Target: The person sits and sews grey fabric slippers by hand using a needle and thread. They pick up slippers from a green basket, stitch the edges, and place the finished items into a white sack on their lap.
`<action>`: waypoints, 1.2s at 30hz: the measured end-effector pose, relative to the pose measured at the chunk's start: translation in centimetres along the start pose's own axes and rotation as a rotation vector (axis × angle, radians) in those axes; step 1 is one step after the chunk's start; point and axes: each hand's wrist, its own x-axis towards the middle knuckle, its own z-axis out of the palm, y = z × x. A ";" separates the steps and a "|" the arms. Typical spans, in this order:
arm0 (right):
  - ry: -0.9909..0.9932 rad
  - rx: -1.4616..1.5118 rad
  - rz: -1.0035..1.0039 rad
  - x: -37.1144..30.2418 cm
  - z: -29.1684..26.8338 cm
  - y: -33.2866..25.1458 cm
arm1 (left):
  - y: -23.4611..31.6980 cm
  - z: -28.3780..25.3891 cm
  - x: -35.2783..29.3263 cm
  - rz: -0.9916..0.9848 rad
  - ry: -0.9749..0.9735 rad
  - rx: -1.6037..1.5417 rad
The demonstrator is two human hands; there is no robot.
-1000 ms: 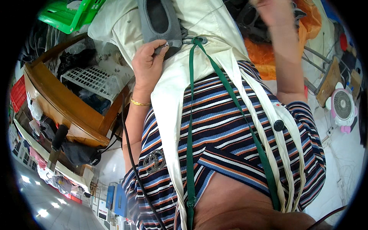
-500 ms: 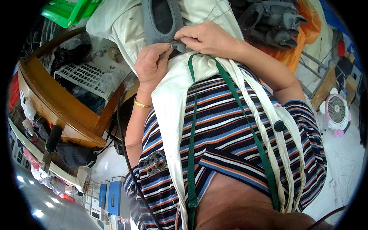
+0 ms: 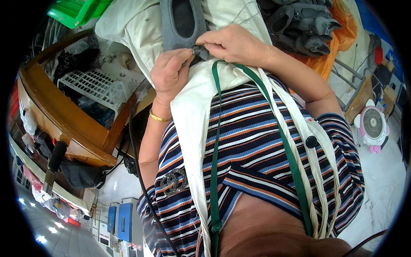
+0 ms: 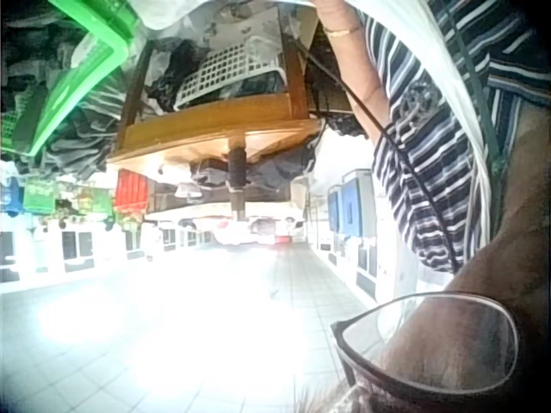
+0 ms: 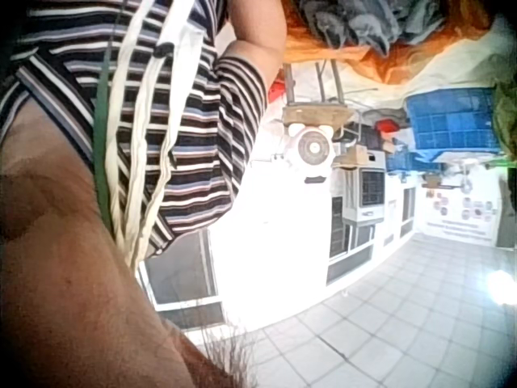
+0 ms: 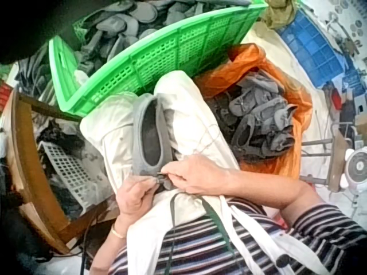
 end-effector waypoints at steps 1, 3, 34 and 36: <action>0.013 0.018 0.008 0.1 0.2 0.1 | -0.1 0.0 0.0 0.003 -0.002 0.006; 0.039 0.054 0.022 0.3 0.7 0.4 | -0.2 0.1 0.0 -0.007 -0.003 0.005; 0.108 0.736 0.202 6.7 0.0 -0.7 | 0.9 -0.6 0.1 -0.047 -0.059 0.135; 0.071 0.798 0.299 6.8 0.5 0.0 | 1.3 -0.8 0.3 -0.114 -0.090 0.104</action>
